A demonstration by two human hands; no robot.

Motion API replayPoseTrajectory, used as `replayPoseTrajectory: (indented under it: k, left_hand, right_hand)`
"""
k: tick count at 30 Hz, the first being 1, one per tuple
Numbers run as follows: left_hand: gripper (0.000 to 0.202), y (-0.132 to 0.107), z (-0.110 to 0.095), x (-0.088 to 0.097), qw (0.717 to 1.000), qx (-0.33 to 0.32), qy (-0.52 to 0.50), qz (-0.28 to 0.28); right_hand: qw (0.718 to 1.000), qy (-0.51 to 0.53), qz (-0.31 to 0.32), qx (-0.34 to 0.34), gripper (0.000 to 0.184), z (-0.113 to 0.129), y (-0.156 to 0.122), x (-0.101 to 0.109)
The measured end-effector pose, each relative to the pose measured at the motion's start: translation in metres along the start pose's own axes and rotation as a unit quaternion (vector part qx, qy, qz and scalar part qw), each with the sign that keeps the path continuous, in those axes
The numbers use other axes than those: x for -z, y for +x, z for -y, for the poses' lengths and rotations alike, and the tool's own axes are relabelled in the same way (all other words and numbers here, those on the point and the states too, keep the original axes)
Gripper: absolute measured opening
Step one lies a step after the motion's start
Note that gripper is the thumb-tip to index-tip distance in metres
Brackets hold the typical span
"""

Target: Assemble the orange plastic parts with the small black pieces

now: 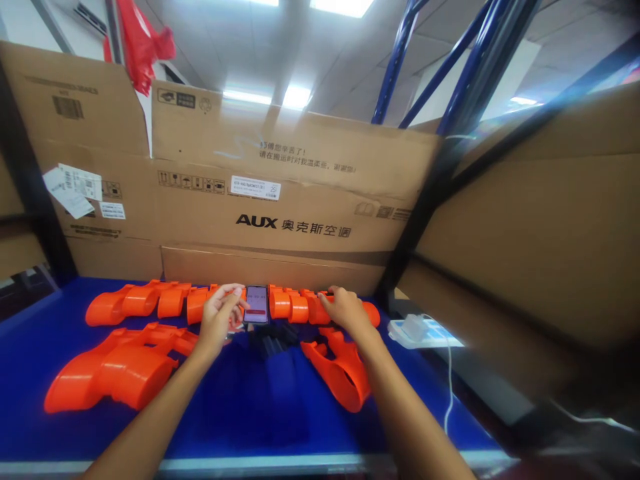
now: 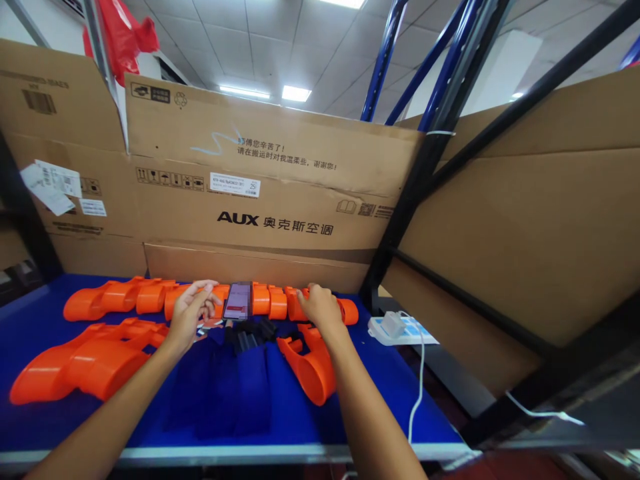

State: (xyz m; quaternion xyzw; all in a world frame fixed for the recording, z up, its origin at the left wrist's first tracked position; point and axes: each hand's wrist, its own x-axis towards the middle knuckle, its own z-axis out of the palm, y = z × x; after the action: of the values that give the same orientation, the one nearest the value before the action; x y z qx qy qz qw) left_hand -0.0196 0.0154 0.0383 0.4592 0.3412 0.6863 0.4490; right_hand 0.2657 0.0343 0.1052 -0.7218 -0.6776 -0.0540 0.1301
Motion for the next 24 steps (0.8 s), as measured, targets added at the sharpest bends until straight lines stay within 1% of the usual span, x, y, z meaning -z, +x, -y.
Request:
replayPoseTrajectory:
  k: [2, 3, 4, 6, 7, 9, 12, 14, 17, 19, 21, 24]
  left_hand:
    - [0.045, 0.000, 0.000, 0.000, 1.000, -0.004, 0.000, -0.002]
    - [0.045, -0.001, -0.001, -0.001, 1.000, -0.006, 0.000, -0.001]
    - [0.045, -0.001, -0.001, -0.001, 1.000, -0.006, 0.000, 0.000]
    - [0.045, -0.001, 0.000, -0.001, 1.000, -0.005, 0.000, 0.002]
    - [0.045, -0.001, 0.000, -0.001, 1.000, -0.004, 0.000, 0.002]
    - [0.044, 0.000, 0.001, 0.000, 1.000, -0.003, 0.000, 0.002]
    - [0.044, 0.000, 0.003, 0.000, 1.000, 0.002, 0.004, 0.012]
    - [0.044, 0.000, 0.004, 0.000, 1.000, 0.007, 0.005, 0.019]
    - [0.043, -0.001, 0.004, -0.001, 1.000, 0.008, 0.003, 0.024]
    - [0.042, -0.002, 0.004, -0.001, 1.000, 0.005, 0.005, 0.028]
    - [0.042, -0.003, 0.004, -0.001, 0.999, 0.003, 0.008, 0.035]
    - [0.041, -0.005, 0.004, -0.004, 0.998, 0.012, 0.020, 0.065]
  right_hand:
    - [1.000, -0.018, -0.009, -0.017, 0.044, -0.002, -0.012, 0.012]
    - [1.000, -0.026, -0.005, -0.014, 0.042, -0.003, -0.019, 0.017]
    - [1.000, -0.027, 0.004, 0.001, 0.040, -0.004, -0.027, 0.022]
    - [0.997, -0.019, 0.038, 0.059, 0.035, -0.006, -0.042, 0.027]
    - [0.995, -0.020, 0.052, 0.085, 0.035, -0.006, -0.049, 0.028]
    - [0.990, -0.033, 0.072, 0.113, 0.036, -0.007, -0.059, 0.025]
    - [0.986, -0.054, 0.101, 0.123, 0.036, -0.005, -0.067, 0.019]
    - [0.984, -0.060, 0.111, 0.122, 0.031, -0.003, -0.069, 0.016]
    - [0.985, -0.063, 0.106, 0.119, 0.023, 0.001, -0.070, 0.016]
    - [0.985, -0.063, 0.104, 0.121, 0.021, 0.004, -0.071, 0.023]
    - [0.986, -0.059, 0.094, 0.127, 0.021, 0.008, -0.073, 0.036]
    - [0.988, -0.045, 0.030, 0.144, 0.017, 0.019, -0.079, 0.061]
